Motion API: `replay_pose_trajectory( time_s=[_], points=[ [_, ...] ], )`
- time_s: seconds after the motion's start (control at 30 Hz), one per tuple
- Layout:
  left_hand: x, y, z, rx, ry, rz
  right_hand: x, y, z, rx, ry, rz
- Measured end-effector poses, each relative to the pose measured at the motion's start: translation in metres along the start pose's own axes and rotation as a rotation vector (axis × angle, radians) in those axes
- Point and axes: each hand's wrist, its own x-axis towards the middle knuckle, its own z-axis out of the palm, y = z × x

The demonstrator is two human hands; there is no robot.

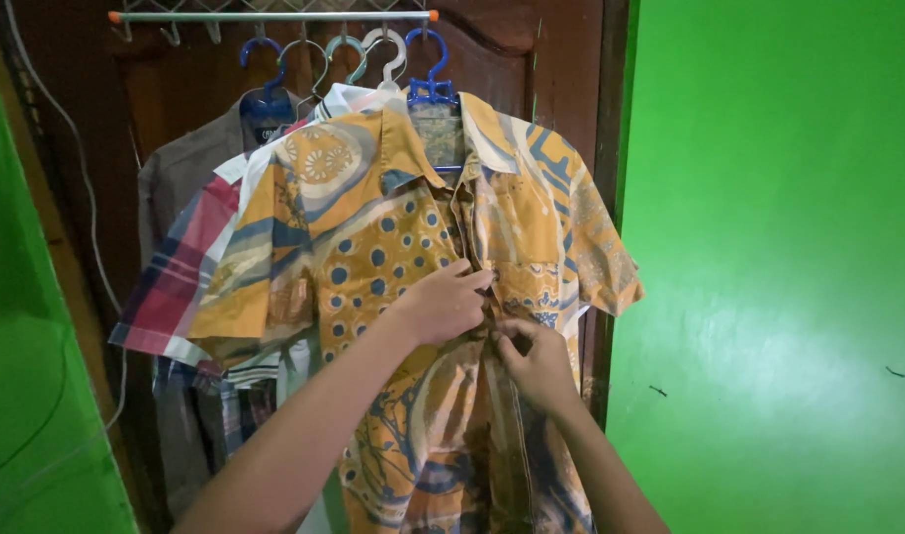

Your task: Hang a patterned shirt on a blue hanger and place it on a garment rack.

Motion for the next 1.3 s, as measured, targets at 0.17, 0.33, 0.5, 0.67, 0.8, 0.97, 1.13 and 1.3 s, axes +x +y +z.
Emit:
replay_pose_trajectory(
  time_s=[0.17,0.33,0.5,0.67,0.8,0.97,1.13,1.3],
  points=[
    [0.003,0.003,0.000,0.023,-0.071,-0.034,0.000,-0.023,-0.001,0.015,-0.010,0.191],
    [0.000,0.009,0.001,0.040,-0.014,-0.088,-0.004,-0.018,0.001,-0.001,0.016,0.133],
    [-0.002,0.012,-0.005,-0.003,0.039,-0.150,-0.006,-0.019,0.004,0.037,0.020,0.109],
    [-0.006,0.016,0.007,-0.049,0.007,-0.206,-0.002,-0.040,-0.001,-0.054,0.008,0.029],
    [-0.007,0.018,0.010,-0.056,-0.023,-0.213,0.000,-0.041,-0.004,-0.167,-0.014,-0.112],
    [-0.001,0.020,-0.011,-0.075,-0.057,-0.179,-0.001,-0.030,0.006,-0.157,0.095,-0.058],
    [-0.004,0.020,-0.024,-0.148,-0.154,-0.211,-0.001,-0.046,0.007,-0.081,0.113,0.030],
    [-0.013,0.017,-0.004,-0.163,0.275,-0.211,-0.002,-0.059,0.007,-0.029,0.165,-0.013]
  ],
)
